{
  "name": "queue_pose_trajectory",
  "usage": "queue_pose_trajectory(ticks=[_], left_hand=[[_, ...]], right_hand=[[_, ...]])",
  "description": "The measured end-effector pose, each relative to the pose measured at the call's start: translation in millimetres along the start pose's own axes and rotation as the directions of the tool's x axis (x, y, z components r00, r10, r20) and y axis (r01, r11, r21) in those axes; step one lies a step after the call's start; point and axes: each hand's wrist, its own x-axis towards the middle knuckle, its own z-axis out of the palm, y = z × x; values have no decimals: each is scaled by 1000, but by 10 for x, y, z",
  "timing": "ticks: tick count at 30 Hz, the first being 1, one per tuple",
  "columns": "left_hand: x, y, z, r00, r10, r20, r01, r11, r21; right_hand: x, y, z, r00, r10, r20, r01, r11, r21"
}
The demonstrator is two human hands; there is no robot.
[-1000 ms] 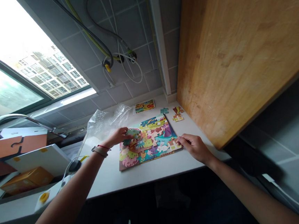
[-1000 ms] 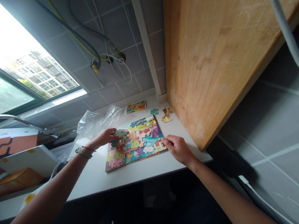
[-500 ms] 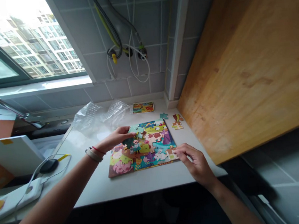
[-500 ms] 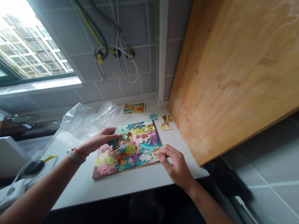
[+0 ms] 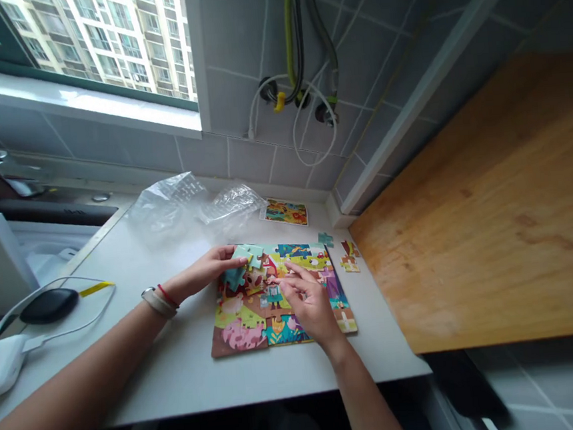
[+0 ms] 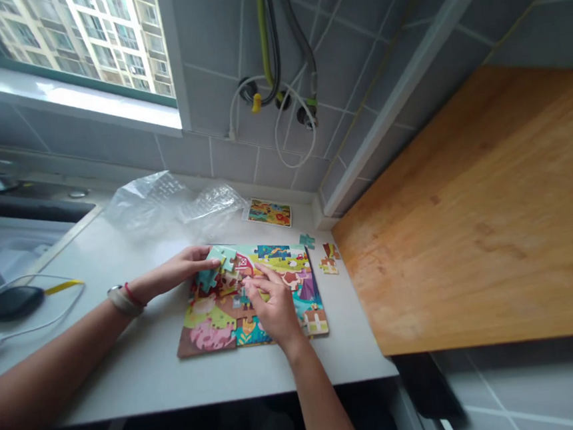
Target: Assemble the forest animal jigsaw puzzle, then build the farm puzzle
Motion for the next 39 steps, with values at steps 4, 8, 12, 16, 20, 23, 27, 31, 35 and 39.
queue_pose_trajectory(ticks=[4, 8, 12, 16, 20, 23, 27, 31, 35, 39], left_hand=[[11, -5, -42, 996, 46, 75, -44, 998, -33], [11, 2, 19, 991, 124, 53, -122, 992, -41], [6, -26, 79, 983, 178, 47, -176, 983, -43], [19, -16, 55, 987, 155, -45, -158, 984, -82], [23, 20, 17, 970, 133, -202, -168, 972, -163], [8, 40, 28, 942, 136, -308, -207, 955, -213], [10, 31, 63, 903, 148, -404, -281, 914, -293], [54, -31, 62, 850, 171, -498, -354, 886, -301], [105, -103, 41, 827, 150, -542, -389, 848, -359], [120, -121, 33, 850, 120, -512, -389, 800, -457]], right_hand=[[110, 21, 277, 998, -24, 52, 21, 998, 56], [111, 49, 426, 999, -12, -34, 15, 997, 71], [60, 96, 455, 992, -56, -117, 63, 997, 53], [33, 90, 480, 977, -138, -162, 112, 980, -161], [77, 14, 563, 992, -110, -70, 74, 915, -396], [150, -86, 631, 1000, 4, 2, -2, 817, -576], [237, -204, 687, 993, 119, 16, -76, 728, -682], [273, -232, 678, 989, 148, 17, -98, 733, -673], [293, -203, 633, 990, 137, 45, -71, 738, -671], [295, -194, 601, 990, 105, 97, -16, 757, -653]])
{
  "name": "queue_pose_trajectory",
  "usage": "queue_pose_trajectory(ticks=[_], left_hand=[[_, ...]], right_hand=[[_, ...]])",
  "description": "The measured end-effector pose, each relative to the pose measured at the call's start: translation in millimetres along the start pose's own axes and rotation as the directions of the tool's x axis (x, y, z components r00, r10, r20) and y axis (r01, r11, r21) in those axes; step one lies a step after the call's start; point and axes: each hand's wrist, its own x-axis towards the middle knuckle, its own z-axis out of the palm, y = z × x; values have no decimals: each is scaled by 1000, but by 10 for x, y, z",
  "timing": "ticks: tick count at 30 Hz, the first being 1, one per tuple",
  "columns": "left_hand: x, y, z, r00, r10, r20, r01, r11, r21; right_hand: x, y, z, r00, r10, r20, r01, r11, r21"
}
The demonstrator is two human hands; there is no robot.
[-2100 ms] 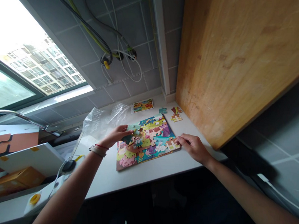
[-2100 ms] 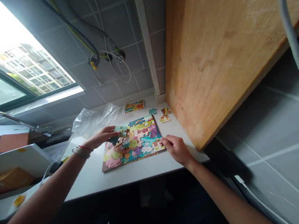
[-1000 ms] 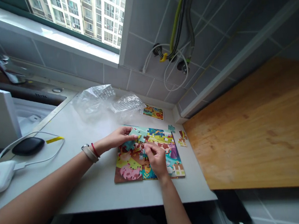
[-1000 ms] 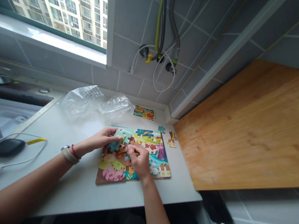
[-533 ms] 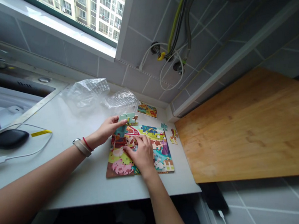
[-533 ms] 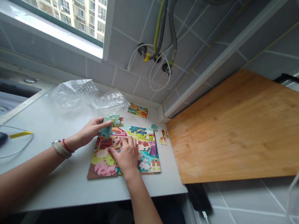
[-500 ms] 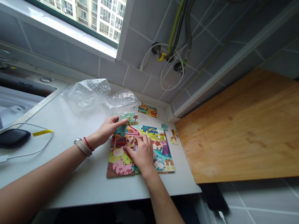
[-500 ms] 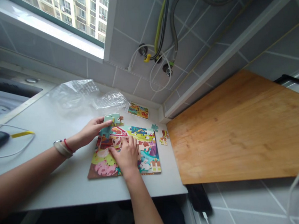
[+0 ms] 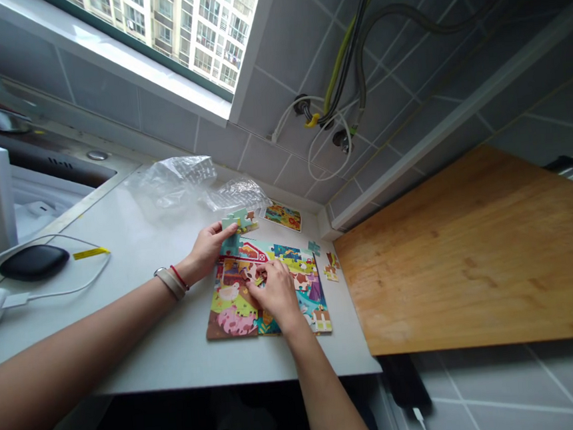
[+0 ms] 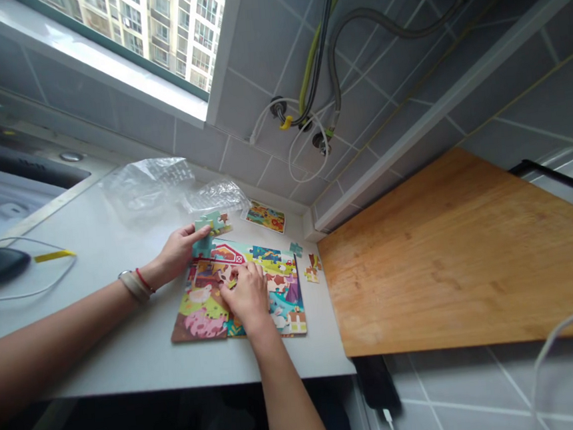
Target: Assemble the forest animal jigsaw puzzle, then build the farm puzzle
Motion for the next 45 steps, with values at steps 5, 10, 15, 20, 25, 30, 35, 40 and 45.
queue_pose_trajectory(ticks=[5, 10, 15, 20, 25, 30, 35, 40, 45], left_hand=[[-29, 40, 32, 997, -68, 43, 70, 997, -39], [-64, 59, 63, 979, -162, 127, 169, 985, -43], [-77, 8, 65, 956, -205, 209, 214, 977, -21], [-79, -20, 40, 939, -230, 257, 234, 972, 18], [-67, -31, 4, 929, -254, 268, 243, 967, 73], [-77, -27, 27, 917, -269, 294, 259, 963, 72], [-95, -21, 53, 909, -275, 313, 265, 961, 76], [-102, -16, 48, 898, -281, 338, 265, 960, 96], [-83, -48, 33, 899, -263, 350, 235, 964, 122]], right_hand=[[-34, 233, -186, 996, -79, -30, 81, 994, 76], [-22, 1045, -686, 997, -71, -41, 72, 997, 28], [-44, 1722, -997, 980, -150, 128, 156, 987, -36], [-21, 1916, -950, 943, -285, 174, 291, 957, -9], [47, 1970, -909, 929, -292, 228, 300, 954, 0], [64, 2005, -881, 929, -265, 256, 278, 960, -16], [59, 2026, -825, 916, -277, 289, 292, 957, -6], [50, 2033, -812, 911, -238, 336, 256, 967, -10], [73, 2007, -830, 920, -206, 334, 216, 976, 6]])
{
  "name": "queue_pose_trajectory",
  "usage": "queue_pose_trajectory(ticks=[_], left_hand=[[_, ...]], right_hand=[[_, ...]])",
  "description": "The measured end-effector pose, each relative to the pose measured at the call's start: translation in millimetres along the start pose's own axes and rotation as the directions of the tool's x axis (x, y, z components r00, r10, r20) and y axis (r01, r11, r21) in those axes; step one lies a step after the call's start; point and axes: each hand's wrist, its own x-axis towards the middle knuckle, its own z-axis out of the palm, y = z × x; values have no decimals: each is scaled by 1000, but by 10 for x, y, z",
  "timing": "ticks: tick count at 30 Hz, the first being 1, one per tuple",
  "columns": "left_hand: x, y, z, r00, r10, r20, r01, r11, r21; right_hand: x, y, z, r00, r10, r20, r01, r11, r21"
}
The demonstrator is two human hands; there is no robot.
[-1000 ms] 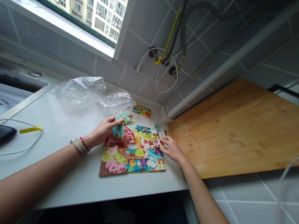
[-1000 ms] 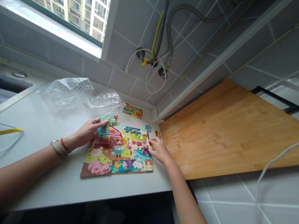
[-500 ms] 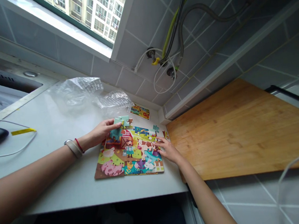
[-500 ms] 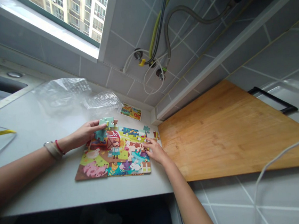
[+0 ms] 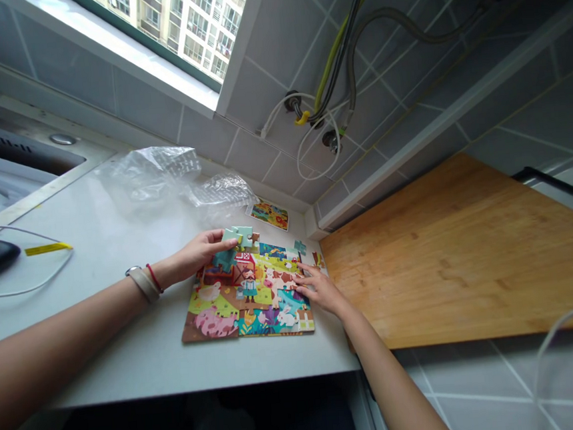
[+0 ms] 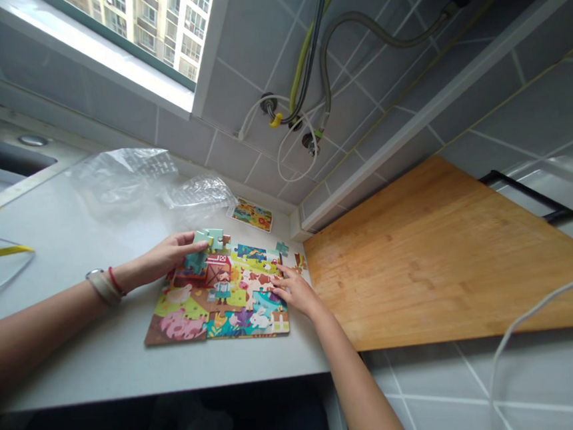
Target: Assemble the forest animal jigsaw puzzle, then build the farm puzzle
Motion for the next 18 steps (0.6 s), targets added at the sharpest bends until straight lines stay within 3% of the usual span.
queue_pose_trajectory(ticks=[12, 18], left_hand=[[26, -25, -26, 1000, -6, 9, 5, 996, 87], [2, 26, 55, 996, -69, 55, 70, 997, -18]], right_hand=[[64, 89, 41, 999, 30, -34, -24, 989, 143], [-21, 14, 72, 999, 20, -43, -14, 991, 136]])
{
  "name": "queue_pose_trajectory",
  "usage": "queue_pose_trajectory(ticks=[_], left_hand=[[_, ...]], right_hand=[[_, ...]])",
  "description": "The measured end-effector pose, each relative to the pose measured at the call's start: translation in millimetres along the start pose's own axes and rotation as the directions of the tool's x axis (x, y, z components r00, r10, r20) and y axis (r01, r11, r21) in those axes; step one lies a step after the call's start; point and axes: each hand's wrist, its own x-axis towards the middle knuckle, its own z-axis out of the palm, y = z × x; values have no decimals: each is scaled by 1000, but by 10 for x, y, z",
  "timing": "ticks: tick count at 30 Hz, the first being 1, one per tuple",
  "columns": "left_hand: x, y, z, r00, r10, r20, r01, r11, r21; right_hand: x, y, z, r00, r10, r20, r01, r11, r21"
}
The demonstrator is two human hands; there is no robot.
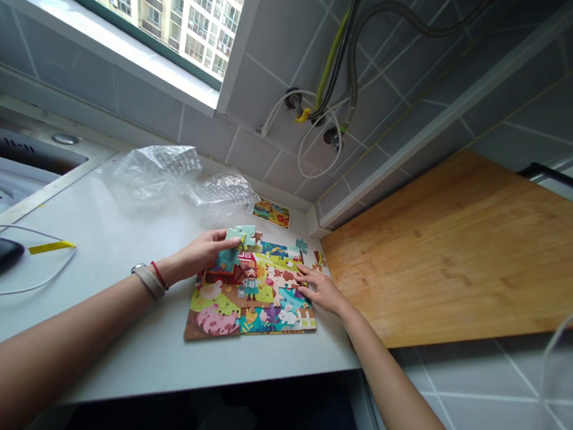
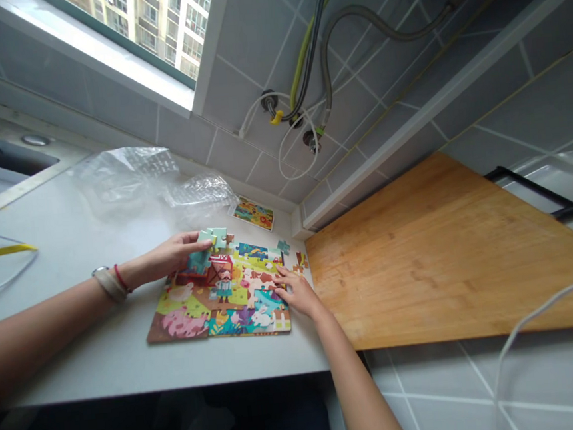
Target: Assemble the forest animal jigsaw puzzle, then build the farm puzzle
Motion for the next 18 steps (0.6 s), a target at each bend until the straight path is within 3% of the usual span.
queue_pose_trajectory(ticks=[3, 11, 14, 18], left_hand=[[-29, 89, 7, 999, 16, -32, -17, 998, -56], [-25, 293, -171, 941, 204, -270, -252, 955, -157], [-15, 269, -161, 902, 254, -349, -298, 952, -78], [-2, 181, -118, 817, 353, -456, -374, 926, 47]], right_hand=[[-8, -36, 14, 1000, -10, -25, 9, 1000, -10], [-62, -97, 72, 997, 16, -70, -19, 999, -31], [-129, -93, 123, 995, 35, -93, -37, 999, -24], [-204, -63, 212, 988, 56, -146, -57, 998, 0]])
